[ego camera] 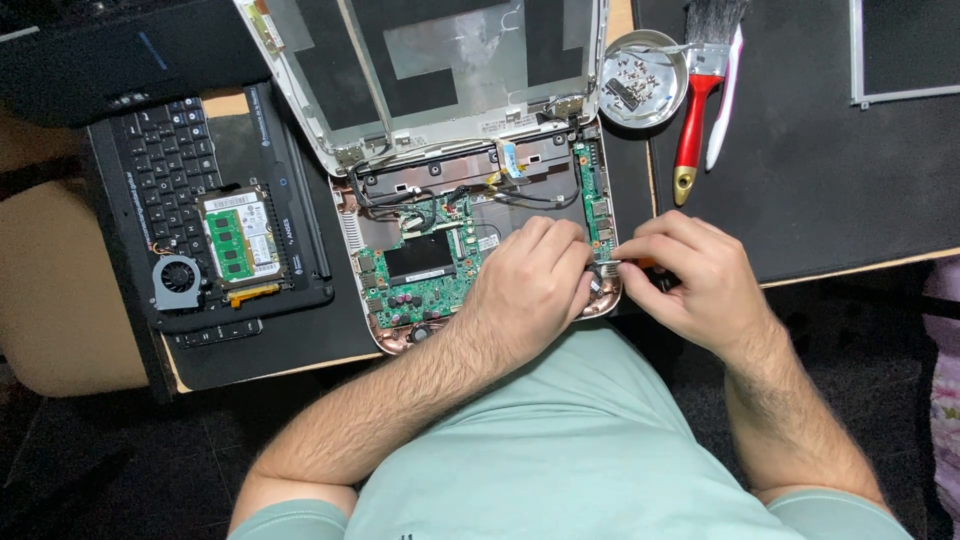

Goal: The person uses a screwdriver to remove screws from a laptop's internal components, including the cooling fan and motherboard. They carefully disconnect ribbon cables and lift the motherboard out of the chassis, placing it on the desk.

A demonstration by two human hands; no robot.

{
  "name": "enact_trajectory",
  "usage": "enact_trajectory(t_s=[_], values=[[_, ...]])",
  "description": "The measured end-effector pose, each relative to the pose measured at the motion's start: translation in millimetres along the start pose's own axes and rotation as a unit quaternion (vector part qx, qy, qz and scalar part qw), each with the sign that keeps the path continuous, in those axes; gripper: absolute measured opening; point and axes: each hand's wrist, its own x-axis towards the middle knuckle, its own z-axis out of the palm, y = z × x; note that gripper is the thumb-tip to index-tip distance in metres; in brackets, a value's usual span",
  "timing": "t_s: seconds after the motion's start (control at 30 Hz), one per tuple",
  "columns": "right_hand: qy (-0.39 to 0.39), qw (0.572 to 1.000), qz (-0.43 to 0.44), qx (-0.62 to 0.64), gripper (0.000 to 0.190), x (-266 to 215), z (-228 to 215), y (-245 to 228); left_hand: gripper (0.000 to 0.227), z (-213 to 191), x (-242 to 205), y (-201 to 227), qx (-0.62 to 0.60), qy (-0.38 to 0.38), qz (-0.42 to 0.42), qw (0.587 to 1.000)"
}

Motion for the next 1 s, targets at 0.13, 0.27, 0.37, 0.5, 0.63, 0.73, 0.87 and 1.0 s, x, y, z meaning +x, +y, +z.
enact_trajectory(t_s=[0.13,0.27,0.37,0.5,0.63,0.73,0.87,1.0], values=[[0.027,0.987,0.079,0.136,0.015,-12,0,-3,0.008,-20,1,6,-0.013,0.057,-0.003,0.998],[0.009,0.971,0.100,0.216,0.006,-11,14,-20,0.015,-26,-3,9,-0.028,0.102,-0.007,0.994],[0.005,0.968,0.085,0.238,0.006,-6,19,-32,0.012,-38,-7,6,-0.055,0.115,-0.008,0.992],[-0.009,0.972,0.092,0.217,0.016,-10,14,-36,0.030,-77,-27,5,-0.075,0.090,-0.014,0.993],[0.026,0.923,0.145,0.354,0.021,-4,23,-43,0.016,-94,-60,-2,-0.039,0.067,0.026,0.997],[0.040,0.909,0.138,0.392,0.021,10,27,-49,0.010,-106,-83,-7,-0.028,0.083,0.010,0.996],[0.039,0.917,0.140,0.372,0.022,25,39,-55,0.017,-118,-118,-18,-0.020,0.125,-0.051,0.991],[-0.003,0.939,0.132,0.319,0.015,35,57,-54,0.017,-133,-147,-28,0.020,0.145,-0.091,0.985]])
